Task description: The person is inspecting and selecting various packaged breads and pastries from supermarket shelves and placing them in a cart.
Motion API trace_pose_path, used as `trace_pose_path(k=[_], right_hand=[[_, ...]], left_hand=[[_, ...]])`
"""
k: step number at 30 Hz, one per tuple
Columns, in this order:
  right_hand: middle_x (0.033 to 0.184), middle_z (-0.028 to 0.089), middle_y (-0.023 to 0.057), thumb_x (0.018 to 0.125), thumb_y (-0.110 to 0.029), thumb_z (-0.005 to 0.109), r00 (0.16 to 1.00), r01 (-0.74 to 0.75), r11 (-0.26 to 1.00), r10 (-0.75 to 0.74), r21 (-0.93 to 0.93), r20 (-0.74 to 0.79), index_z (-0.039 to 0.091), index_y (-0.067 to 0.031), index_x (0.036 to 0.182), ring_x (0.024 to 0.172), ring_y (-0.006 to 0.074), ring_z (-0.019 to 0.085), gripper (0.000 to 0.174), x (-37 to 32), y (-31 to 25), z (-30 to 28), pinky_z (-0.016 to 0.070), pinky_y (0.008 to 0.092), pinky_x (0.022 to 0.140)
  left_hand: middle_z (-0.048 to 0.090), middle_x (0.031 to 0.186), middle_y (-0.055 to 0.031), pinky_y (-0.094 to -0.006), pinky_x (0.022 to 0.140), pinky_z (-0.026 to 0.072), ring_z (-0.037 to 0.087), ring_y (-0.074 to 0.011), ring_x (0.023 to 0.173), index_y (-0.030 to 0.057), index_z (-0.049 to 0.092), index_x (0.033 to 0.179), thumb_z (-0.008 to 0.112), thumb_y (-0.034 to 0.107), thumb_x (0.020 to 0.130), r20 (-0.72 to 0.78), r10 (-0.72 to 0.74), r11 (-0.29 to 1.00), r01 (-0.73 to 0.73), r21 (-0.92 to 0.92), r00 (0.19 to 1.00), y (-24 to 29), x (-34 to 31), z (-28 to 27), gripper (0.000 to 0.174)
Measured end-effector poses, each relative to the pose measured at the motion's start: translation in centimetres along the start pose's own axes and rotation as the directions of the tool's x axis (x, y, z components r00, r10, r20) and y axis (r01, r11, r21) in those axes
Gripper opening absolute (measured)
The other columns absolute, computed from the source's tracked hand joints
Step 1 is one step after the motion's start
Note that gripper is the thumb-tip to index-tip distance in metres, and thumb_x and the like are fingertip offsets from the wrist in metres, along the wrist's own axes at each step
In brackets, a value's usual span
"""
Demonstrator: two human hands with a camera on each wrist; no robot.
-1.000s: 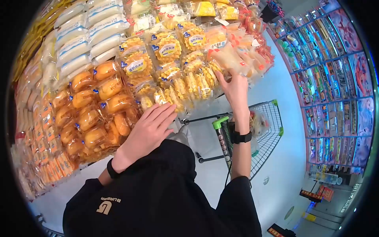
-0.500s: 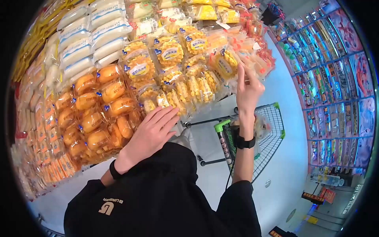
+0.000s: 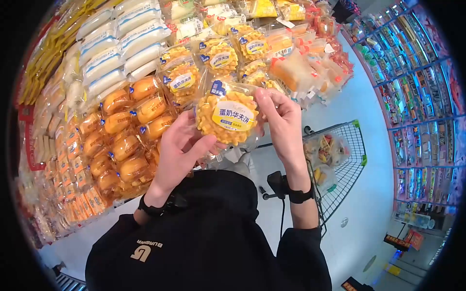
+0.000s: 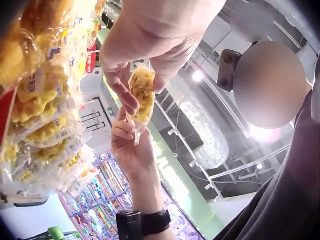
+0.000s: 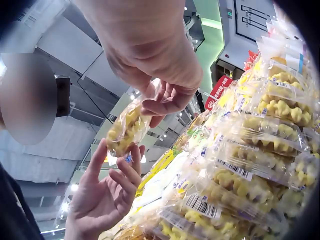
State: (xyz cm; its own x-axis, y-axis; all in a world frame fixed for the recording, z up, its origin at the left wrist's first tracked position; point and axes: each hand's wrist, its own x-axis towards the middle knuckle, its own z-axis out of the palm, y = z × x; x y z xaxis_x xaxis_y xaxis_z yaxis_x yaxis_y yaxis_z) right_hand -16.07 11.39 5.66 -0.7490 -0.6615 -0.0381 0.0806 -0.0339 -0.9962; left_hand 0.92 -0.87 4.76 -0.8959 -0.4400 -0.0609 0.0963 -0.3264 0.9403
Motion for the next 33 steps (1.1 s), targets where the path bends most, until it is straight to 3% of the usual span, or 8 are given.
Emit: trace_pose_path(k=[7,13,16,20,23,26,29,33], right_hand=[[0.077,0.060,-0.0010,0.098,-0.019,0.059,0.992,0.129,0.990,-0.129,-0.060,0.010,0.058,-0.0012,0.119,0.056,0.0033,0.051,0.028,-0.6,-0.4,1.7,0.0411,0.0199,0.048],[0.082,0.062,-0.0007,0.098,-0.016,0.059,0.995,0.037,0.998,-0.032,-0.057,0.090,0.060,-0.0008,0.115,0.066,0.0036,0.055,0.023,-0.5,-0.4,0.7,0.0443,0.0200,0.056],[0.101,0.065,0.0052,0.095,-0.018,0.062,0.987,0.160,0.971,-0.151,-0.177,0.063,0.061,-0.0019,0.118,0.084,0.0071,0.059,0.028,-0.2,0.4,0.7,0.0474,0.0227,0.070],[0.128,0.058,0.0125,0.084,-0.032,0.073,0.893,0.444,0.803,-0.360,-0.399,0.270,0.060,-0.0046,0.124,0.110,0.0204,0.056,0.050,-0.2,0.6,0.3,0.0462,0.0316,0.088],[0.137,0.053,0.0150,0.072,-0.043,0.080,0.779,0.610,0.646,-0.382,-0.459,0.497,0.059,-0.0066,0.128,0.125,0.0333,0.048,0.070,0.1,0.3,-0.2,0.0413,0.0417,0.101],[0.131,0.056,0.0177,0.071,-0.042,0.083,0.779,0.603,0.642,-0.345,-0.474,0.523,0.060,-0.0032,0.124,0.123,0.0350,0.050,0.070,-0.5,-0.3,0.3,0.0396,0.0431,0.103],[0.113,0.065,0.0187,0.074,-0.034,0.083,0.867,0.472,0.697,-0.255,-0.541,0.428,0.061,0.0006,0.117,0.109,0.0317,0.062,0.060,-1.4,0.8,1.0,0.0467,0.0389,0.094],[0.092,0.070,0.0154,0.080,-0.020,0.079,0.932,0.315,0.877,-0.213,-0.363,0.293,0.063,0.0029,0.111,0.084,0.0222,0.070,0.042,-2.0,1.1,2.7,0.0522,0.0316,0.078]], left_hand=[[0.069,0.096,-0.0128,-0.0260,0.066,0.0549,0.069,-0.0165,0.077,-0.0086,0.053,0.120,0.064,0.009,0.093,-0.098,0.011,0.997,-0.018,-0.076,0.995,-1.0,0.6,-0.7,0.035],[0.069,0.094,-0.0135,-0.0264,0.064,0.0549,0.069,-0.0179,0.075,-0.0084,0.050,0.124,0.063,0.008,0.093,-0.071,0.018,0.997,-0.023,-0.074,0.997,-1.0,0.5,-0.5,0.037],[0.069,0.095,-0.0143,-0.0268,0.063,0.0549,0.070,-0.0189,0.075,-0.0079,0.049,0.125,0.063,0.008,0.093,-0.074,0.010,0.998,-0.015,-0.064,0.997,-1.1,0.4,-0.6,0.038],[0.068,0.096,-0.0149,-0.0271,0.062,0.0549,0.070,-0.0205,0.075,-0.0076,0.048,0.125,0.063,0.008,0.093,-0.131,0.027,0.993,-0.041,-0.108,0.991,-1.6,0.7,-0.6,0.038],[0.068,0.095,-0.0149,-0.0276,0.063,0.0551,0.070,-0.0211,0.077,-0.0065,0.048,0.125,0.064,0.007,0.093,-0.181,-0.001,0.984,-0.031,-0.174,0.983,-1.2,0.7,-0.8,0.039],[0.068,0.095,-0.0138,-0.0277,0.067,0.0556,0.070,-0.0197,0.081,-0.0047,0.047,0.130,0.063,0.004,0.093,-0.202,0.132,0.983,-0.155,-0.100,0.970,-1.8,0.9,-0.9,0.041],[0.067,0.095,-0.0112,-0.0261,0.070,0.0545,0.067,-0.0155,0.083,-0.0033,0.047,0.134,0.062,0.002,0.093,-0.116,0.174,0.985,-0.175,0.002,0.978,-0.9,0.8,-0.7,0.044],[0.066,0.094,-0.0078,-0.0240,0.072,0.0524,0.062,-0.0105,0.080,-0.0028,0.048,0.136,0.061,0.000,0.094,-0.121,0.227,0.973,-0.218,0.080,0.966,-1.1,1.0,-0.6,0.045]])
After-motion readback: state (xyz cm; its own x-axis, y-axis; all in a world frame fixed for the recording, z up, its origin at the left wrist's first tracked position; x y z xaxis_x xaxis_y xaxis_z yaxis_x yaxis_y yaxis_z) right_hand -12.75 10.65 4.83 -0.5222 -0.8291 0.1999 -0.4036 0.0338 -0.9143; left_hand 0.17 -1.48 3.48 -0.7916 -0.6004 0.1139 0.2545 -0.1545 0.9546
